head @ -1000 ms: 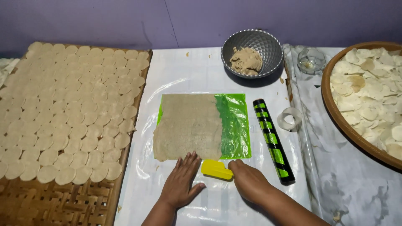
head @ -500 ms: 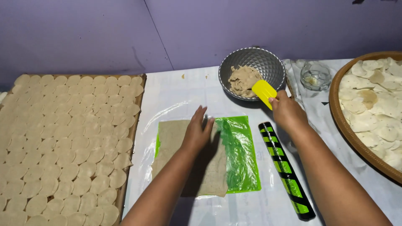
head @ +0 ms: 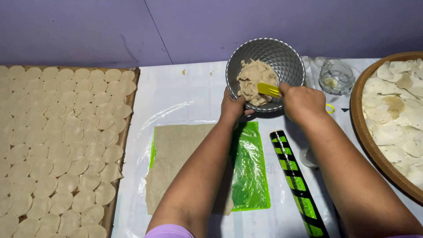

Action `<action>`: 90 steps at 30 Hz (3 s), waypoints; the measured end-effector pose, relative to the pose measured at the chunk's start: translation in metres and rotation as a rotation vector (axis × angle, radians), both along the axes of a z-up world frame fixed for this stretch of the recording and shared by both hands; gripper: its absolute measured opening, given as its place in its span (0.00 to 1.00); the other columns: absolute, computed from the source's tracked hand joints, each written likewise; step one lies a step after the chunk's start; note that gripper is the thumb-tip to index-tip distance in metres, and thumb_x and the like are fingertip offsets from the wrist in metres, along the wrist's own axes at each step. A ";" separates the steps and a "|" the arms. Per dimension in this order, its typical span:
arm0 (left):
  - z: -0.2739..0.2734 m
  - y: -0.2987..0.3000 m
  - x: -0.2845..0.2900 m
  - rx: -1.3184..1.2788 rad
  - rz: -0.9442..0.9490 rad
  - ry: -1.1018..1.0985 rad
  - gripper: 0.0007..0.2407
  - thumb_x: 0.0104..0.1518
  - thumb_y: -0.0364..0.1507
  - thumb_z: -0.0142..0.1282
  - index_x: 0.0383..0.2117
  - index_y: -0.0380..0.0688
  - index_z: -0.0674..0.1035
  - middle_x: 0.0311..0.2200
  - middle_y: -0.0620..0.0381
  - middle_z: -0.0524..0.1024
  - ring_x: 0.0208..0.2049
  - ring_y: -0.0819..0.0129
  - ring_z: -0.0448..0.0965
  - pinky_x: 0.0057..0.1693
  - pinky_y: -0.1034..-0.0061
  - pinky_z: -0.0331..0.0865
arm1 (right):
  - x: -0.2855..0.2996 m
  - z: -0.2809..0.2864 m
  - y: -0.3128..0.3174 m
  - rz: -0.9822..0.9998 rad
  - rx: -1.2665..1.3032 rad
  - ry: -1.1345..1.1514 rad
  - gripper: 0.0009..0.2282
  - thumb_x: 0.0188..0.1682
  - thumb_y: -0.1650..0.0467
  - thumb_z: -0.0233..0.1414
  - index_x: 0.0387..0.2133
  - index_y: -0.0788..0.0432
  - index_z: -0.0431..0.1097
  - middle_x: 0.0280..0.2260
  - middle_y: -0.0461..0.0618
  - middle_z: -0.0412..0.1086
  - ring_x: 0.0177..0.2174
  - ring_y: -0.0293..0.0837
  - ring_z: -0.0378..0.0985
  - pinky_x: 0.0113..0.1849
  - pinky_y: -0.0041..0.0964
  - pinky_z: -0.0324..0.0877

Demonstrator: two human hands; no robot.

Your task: Rolling out dough and cutting it into small circular shapes using a cutter.

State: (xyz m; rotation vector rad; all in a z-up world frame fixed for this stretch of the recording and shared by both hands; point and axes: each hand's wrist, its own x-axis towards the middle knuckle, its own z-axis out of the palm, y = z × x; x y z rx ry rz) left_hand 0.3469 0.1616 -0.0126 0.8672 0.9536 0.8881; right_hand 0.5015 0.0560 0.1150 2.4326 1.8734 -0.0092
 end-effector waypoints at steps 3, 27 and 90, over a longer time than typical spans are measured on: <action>0.000 -0.015 -0.002 0.009 0.039 -0.003 0.30 0.58 0.18 0.47 0.69 0.53 0.53 0.56 0.41 0.72 0.43 0.49 0.84 0.33 0.67 0.85 | 0.008 -0.022 0.008 0.110 0.008 -0.079 0.10 0.53 0.71 0.44 0.44 0.49 0.71 0.33 0.53 0.79 0.35 0.55 0.83 0.32 0.52 0.74; -0.012 -0.040 -0.014 0.306 0.088 0.089 0.37 0.53 0.14 0.44 0.71 0.58 0.48 0.58 0.42 0.70 0.47 0.54 0.82 0.36 0.71 0.83 | -0.003 -0.091 0.059 -0.369 -0.370 1.274 0.10 0.59 0.61 0.43 0.44 0.50 0.68 0.17 0.39 0.58 0.14 0.32 0.52 0.18 0.31 0.50; 0.036 0.002 -0.132 -0.194 0.400 -0.027 0.32 0.55 0.15 0.41 0.65 0.55 0.44 0.55 0.33 0.68 0.37 0.47 0.86 0.30 0.65 0.85 | -0.097 -0.085 -0.097 -0.039 -0.188 0.413 0.17 0.57 0.70 0.42 0.60 0.53 0.64 0.27 0.57 0.72 0.27 0.54 0.77 0.32 0.49 0.70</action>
